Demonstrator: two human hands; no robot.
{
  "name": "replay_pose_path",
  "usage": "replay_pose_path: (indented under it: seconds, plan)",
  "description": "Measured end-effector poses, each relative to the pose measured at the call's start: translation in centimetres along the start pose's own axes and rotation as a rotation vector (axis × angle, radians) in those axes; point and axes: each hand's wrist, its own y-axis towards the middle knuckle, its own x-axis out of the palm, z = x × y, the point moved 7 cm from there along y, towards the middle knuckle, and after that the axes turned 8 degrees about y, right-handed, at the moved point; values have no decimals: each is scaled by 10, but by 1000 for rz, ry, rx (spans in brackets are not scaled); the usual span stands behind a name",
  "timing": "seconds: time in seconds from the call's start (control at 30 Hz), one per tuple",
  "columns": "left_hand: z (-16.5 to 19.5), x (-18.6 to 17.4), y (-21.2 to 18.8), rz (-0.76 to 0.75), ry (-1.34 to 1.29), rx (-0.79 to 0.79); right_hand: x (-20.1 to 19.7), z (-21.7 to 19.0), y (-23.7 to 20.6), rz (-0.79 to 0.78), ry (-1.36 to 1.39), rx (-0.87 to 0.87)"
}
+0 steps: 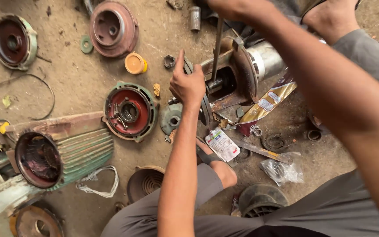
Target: The person sits on the ground and disassembles a water pump, using a spanner to loosen bolts on the pump housing and pulling the impeller and casing apart by hand. They reposition the pump body and continue loosening fasteners, with old pump parts scattered on the dirt around them.
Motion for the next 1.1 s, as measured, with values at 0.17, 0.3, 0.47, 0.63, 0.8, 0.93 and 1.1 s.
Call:
replay_pose_path:
  seconds: [0.17,0.3,0.47,0.63,0.8,0.93,1.1]
  plan:
    - [-19,7,-4,-104,65,-217,0,-12,-26,-193,3,-144]
    - [-13,4,1,-62,28,-140,-6,9,-28,-107,-157,105]
    - [-18,10,2,-120,48,-193,-29,-23,-49,44,-105,-167]
    - [-14,4,4,-84,-6,-184,-46,-42,-159,63,-33,-438]
    - [-23,10,-2,-192,-30,-340,25,4,-276,-302,-56,118]
    - [-20,9,2,-71,-30,-239,68,3,-302,-134,41,163]
    - [-22,11,3,-33,15,-196,87,-9,-298,-34,208,72]
